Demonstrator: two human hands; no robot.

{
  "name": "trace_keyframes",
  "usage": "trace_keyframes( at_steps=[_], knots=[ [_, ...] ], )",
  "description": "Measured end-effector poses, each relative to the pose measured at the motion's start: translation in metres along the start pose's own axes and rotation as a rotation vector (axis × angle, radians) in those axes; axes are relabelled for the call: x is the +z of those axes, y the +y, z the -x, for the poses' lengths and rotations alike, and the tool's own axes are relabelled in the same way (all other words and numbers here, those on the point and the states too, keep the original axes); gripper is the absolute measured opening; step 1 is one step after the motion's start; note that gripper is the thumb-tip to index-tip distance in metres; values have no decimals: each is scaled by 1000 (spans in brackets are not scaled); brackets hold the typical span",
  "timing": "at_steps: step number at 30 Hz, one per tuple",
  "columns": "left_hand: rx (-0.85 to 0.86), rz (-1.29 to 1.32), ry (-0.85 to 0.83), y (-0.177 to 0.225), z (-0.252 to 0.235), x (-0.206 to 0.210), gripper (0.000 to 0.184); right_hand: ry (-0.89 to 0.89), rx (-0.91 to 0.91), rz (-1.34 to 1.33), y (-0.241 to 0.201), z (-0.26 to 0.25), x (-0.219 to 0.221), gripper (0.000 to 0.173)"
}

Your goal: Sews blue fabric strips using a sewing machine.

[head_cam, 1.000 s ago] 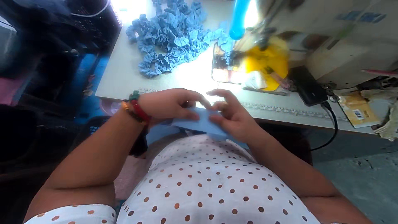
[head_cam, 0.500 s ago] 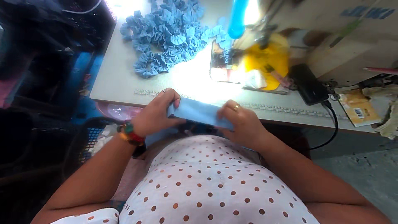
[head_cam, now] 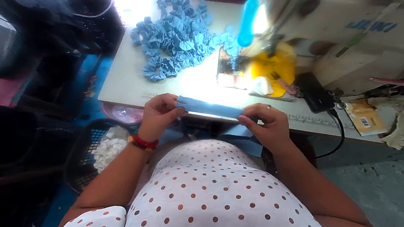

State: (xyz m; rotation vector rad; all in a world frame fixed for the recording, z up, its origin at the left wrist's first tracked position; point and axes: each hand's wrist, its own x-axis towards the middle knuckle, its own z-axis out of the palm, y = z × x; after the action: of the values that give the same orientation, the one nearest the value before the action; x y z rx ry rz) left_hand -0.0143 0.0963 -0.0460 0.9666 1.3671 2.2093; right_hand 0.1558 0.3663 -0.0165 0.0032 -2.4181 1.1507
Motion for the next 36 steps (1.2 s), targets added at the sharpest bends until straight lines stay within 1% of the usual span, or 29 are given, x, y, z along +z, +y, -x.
trace_keyframes(
  at_steps=[2,4,7,9,11,12,16,18,20,24,26,29,31,32,34,36],
  knots=[
    [-22,49,38,1,1,6,19,21,25,-42,-2,2,1,13],
    [-36,59,85,2,1,10,14,38,39,-80,-3,4,3,10],
    [-19,-4,128,1,-1,12,12,71,60,-117,-6,8,7,6],
    [19,-84,187,-2,-4,13,16,88,63,-110,-9,11,9,6],
    [47,-161,226,-3,-6,16,27,106,59,-78,-11,15,12,10],
    [43,-180,239,-3,-8,17,31,113,69,-70,-12,17,13,11],
    [-30,-267,260,-5,-21,16,38,117,115,-64,-12,24,19,16],
    [-112,-308,252,-8,-29,13,34,102,103,-31,-8,26,20,21],
    [-188,-335,261,-9,-34,16,22,98,75,9,-2,27,21,19],
    [-267,-339,261,-18,-50,18,9,106,93,30,8,29,26,16],
    [-275,-363,235,-26,-61,17,7,112,126,15,11,31,31,16],
    [-275,-470,130,-41,-81,16,7,105,172,26,14,35,37,17],
    [-305,-607,43,-49,-99,19,10,97,196,135,17,38,41,20],
    [-294,-690,-11,-56,-109,22,11,86,217,225,17,38,43,22],
    [-206,-858,-147,-71,-129,28,12,19,257,407,13,36,44,24],
    [-118,-981,-289,-89,-149,39,14,-85,269,514,7,32,43,22]
  ],
)
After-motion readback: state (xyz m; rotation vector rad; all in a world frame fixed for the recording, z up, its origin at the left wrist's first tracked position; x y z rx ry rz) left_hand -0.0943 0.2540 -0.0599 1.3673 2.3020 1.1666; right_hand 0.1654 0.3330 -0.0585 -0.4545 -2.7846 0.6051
